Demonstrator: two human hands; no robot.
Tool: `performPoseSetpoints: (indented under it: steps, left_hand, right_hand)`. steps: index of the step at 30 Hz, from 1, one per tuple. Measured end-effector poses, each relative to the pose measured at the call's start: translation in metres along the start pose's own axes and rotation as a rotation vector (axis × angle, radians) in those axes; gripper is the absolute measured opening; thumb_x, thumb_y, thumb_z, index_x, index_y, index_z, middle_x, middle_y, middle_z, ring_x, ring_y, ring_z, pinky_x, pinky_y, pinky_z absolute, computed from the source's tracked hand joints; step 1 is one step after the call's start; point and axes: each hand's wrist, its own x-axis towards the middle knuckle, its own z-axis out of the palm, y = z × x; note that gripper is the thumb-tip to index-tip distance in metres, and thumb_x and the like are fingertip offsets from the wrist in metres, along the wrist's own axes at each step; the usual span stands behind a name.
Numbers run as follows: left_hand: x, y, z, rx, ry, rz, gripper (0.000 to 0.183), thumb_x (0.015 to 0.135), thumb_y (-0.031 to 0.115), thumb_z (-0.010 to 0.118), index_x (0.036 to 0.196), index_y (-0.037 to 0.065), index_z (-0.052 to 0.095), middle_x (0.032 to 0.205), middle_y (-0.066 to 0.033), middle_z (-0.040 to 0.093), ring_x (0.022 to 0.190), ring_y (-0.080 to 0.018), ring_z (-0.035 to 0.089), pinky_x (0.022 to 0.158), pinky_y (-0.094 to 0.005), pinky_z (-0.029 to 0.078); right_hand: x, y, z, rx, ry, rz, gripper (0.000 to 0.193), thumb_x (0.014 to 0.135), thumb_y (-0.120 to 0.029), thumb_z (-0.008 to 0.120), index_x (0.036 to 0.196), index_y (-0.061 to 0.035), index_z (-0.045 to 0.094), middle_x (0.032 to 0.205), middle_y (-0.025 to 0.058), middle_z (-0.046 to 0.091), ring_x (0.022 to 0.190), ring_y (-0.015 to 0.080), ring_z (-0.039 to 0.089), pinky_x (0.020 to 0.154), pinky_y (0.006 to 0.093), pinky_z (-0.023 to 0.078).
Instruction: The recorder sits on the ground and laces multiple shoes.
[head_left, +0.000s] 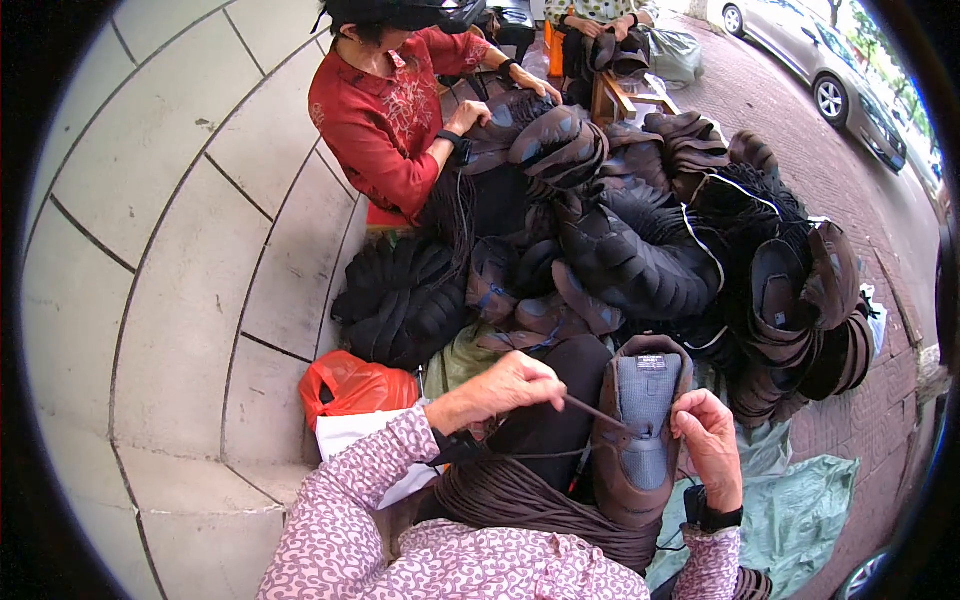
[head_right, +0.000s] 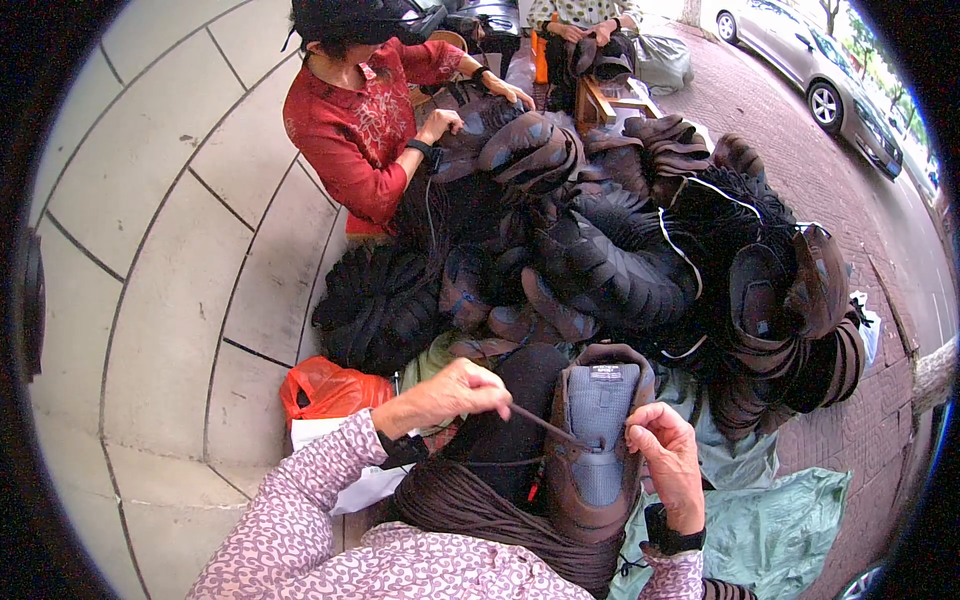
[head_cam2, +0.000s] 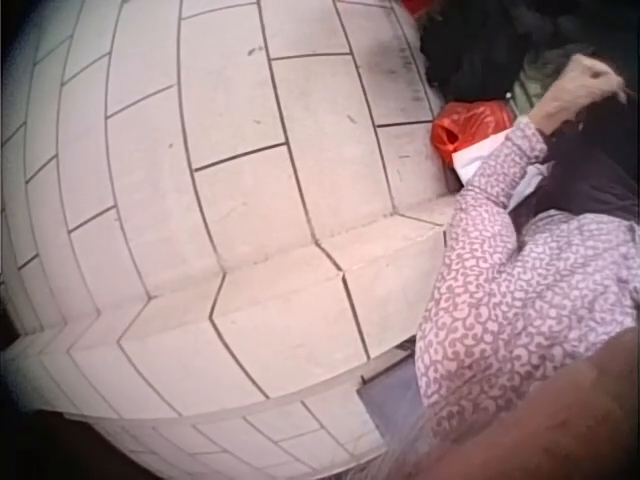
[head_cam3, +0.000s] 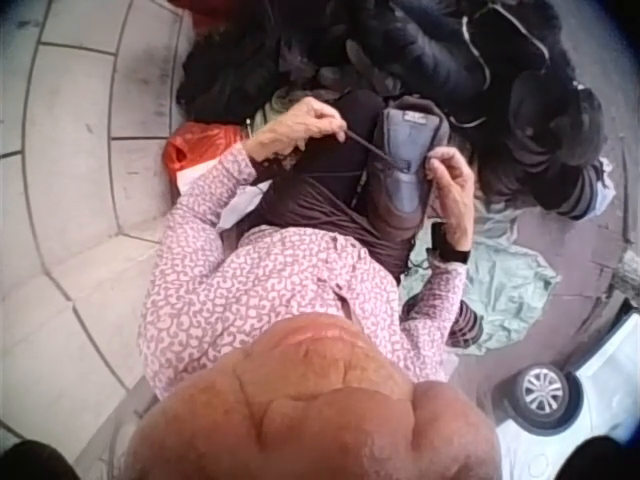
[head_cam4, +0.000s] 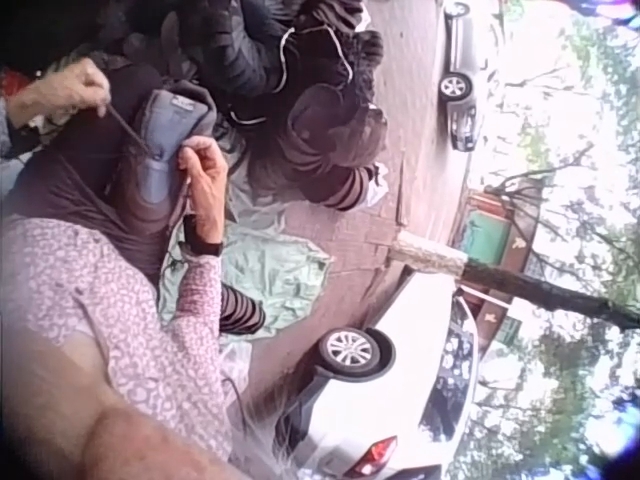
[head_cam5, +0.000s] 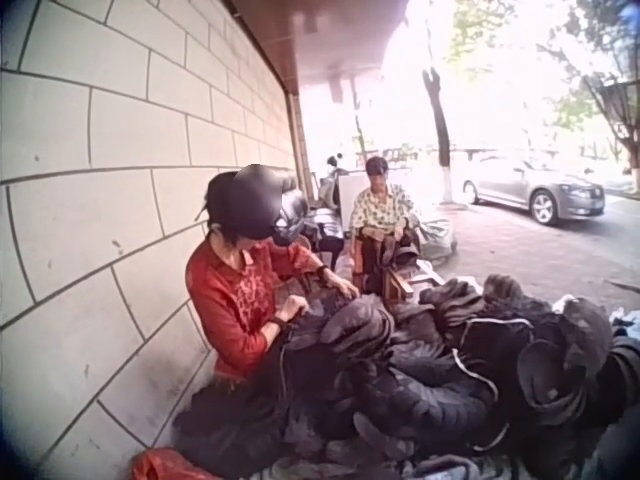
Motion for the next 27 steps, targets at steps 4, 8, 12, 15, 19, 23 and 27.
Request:
performPoseSetpoints:
  steps: [4, 8, 12, 15, 19, 23, 27]
  left_hand:
    - [-0.018, -0.016, -0.016, -0.042, 0.15, -0.043, 0.032, 0.099, 0.032, 0.066, 0.087, 0.005, 0.078, 0.071, 0.0073, 0.06, 0.065, -0.002, 0.046, 0.057, -0.0222, 0.034]
    - [-0.028, -0.031, -0.015, -0.093, 0.169, -0.096, 0.032, 0.099, 0.033, 0.066, 0.086, 0.006, 0.077, 0.067, 0.0086, 0.054, 0.063, -0.0016, 0.042, 0.056, -0.0223, 0.031]
    - [-0.021, -0.042, -0.011, -0.102, 0.162, -0.077, 0.033, 0.1, 0.034, 0.066, 0.089, 0.005, 0.077, 0.072, 0.0094, 0.059, 0.065, -0.001, 0.044, 0.058, -0.0209, 0.034]
    - [-0.017, -0.046, -0.008, -0.128, 0.151, -0.069, 0.033, 0.1, 0.034, 0.066, 0.089, 0.005, 0.077, 0.071, 0.0097, 0.058, 0.064, -0.0007, 0.043, 0.057, -0.0205, 0.033]
    - [-0.017, -0.047, -0.006, -0.276, 0.114, -0.156, 0.033, 0.1, 0.034, 0.065, 0.086, 0.005, 0.075, 0.068, 0.009, 0.054, 0.065, -0.001, 0.042, 0.058, -0.0222, 0.03]
    - [-0.017, -0.048, -0.008, -0.254, 0.115, -0.146, 0.034, 0.1, 0.034, 0.065, 0.087, 0.004, 0.075, 0.068, 0.0094, 0.052, 0.065, -0.0009, 0.04, 0.057, -0.0225, 0.029]
    - [-0.018, -0.047, -0.01, -0.198, 0.088, -0.061, 0.03, 0.098, 0.031, 0.067, 0.091, 0.002, 0.075, 0.076, 0.0042, 0.064, 0.073, -0.0035, 0.054, 0.067, -0.0221, 0.043]
  right_hand:
    - [0.0, 0.002, -0.001, 0.033, 0.014, 0.003, 0.006, 0.096, -0.006, 0.067, 0.1, -0.0027, 0.063, 0.088, 0.0001, 0.063, 0.078, 0.0088, 0.056, 0.072, 0.023, 0.046]
    - [0.003, 0.003, 0.0, 0.043, 0.017, 0.015, 0.006, 0.096, -0.005, 0.067, 0.099, -0.0026, 0.063, 0.088, 0.0004, 0.063, 0.078, 0.009, 0.057, 0.072, 0.0231, 0.046]
    - [0.004, 0.001, 0.002, 0.015, 0.026, 0.045, 0.006, 0.095, -0.005, 0.067, 0.099, -0.0026, 0.063, 0.087, 0.0008, 0.063, 0.077, 0.0092, 0.056, 0.071, 0.0229, 0.046]
    - [0.004, 0.0, 0.002, 0.042, 0.031, 0.048, 0.006, 0.095, -0.004, 0.066, 0.098, -0.0022, 0.062, 0.087, 0.0014, 0.063, 0.076, 0.0092, 0.056, 0.071, 0.0228, 0.046]
    - [0.006, 0.0, 0.002, 0.055, 0.061, 0.057, 0.006, 0.094, -0.003, 0.066, 0.097, -0.0017, 0.062, 0.086, 0.0024, 0.063, 0.075, 0.0095, 0.056, 0.071, 0.0229, 0.046]
    - [0.008, 0.0, 0.002, 0.052, 0.052, 0.05, 0.006, 0.094, -0.003, 0.067, 0.098, -0.0016, 0.062, 0.086, 0.0022, 0.063, 0.075, 0.0093, 0.057, 0.071, 0.0227, 0.046]
    - [0.009, -0.002, 0.004, 0.051, 0.05, 0.053, 0.007, 0.094, -0.004, 0.067, 0.098, -0.0017, 0.062, 0.086, 0.0018, 0.063, 0.075, 0.0091, 0.056, 0.071, 0.0224, 0.046]
